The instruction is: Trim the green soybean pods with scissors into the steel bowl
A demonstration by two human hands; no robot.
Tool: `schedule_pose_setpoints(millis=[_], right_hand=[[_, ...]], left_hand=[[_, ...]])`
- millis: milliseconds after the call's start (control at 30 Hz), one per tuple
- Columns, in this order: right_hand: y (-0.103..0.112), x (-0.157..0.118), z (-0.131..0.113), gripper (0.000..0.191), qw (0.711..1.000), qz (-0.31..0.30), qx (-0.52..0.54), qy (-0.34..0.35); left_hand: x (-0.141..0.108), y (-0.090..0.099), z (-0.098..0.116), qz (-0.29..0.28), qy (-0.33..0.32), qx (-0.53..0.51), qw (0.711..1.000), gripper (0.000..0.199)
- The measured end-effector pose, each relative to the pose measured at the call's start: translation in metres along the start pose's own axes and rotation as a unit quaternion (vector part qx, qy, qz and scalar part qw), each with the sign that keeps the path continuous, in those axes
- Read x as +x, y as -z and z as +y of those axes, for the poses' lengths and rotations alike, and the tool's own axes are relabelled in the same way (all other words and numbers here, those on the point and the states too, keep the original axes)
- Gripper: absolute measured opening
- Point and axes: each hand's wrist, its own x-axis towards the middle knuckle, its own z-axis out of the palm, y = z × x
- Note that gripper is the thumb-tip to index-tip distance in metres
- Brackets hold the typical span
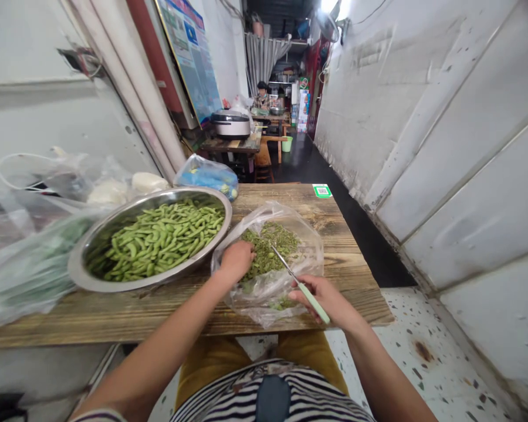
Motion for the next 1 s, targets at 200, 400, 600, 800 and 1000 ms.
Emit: schedule_pose_setpoints(millis=[200,400,600,800,1000], right_hand=[[0.005,0.004,0.007,0.046,0.998,0.014,-0.065,0.021],[0.008,0.007,0.005,0.041,0.989,0.012,-0.129,0.066],[0.007,0.009,0.0,0.043,0.987,0.007,-0.141,0.073],[0.004,0.014,0.001,0.043,0.989,0.006,-0.128,0.071],[-0.003,0.018,0.003,0.043,0.995,0.028,-0.078,0.056]], left_hand=[[0.004,0.009,-0.001,0.009,0.01,-0.31,0.951,0.021],[-0.015,0.022,0.01,-0.016,0.052,-0.52,0.852,0.034],[-0.023,0.024,0.014,-0.042,0.048,-0.558,0.828,0.039],[-0.028,0.022,0.017,-0.059,0.051,-0.58,0.811,0.041],[-0.029,0.019,0.023,-0.015,0.054,-0.618,0.784,0.042]])
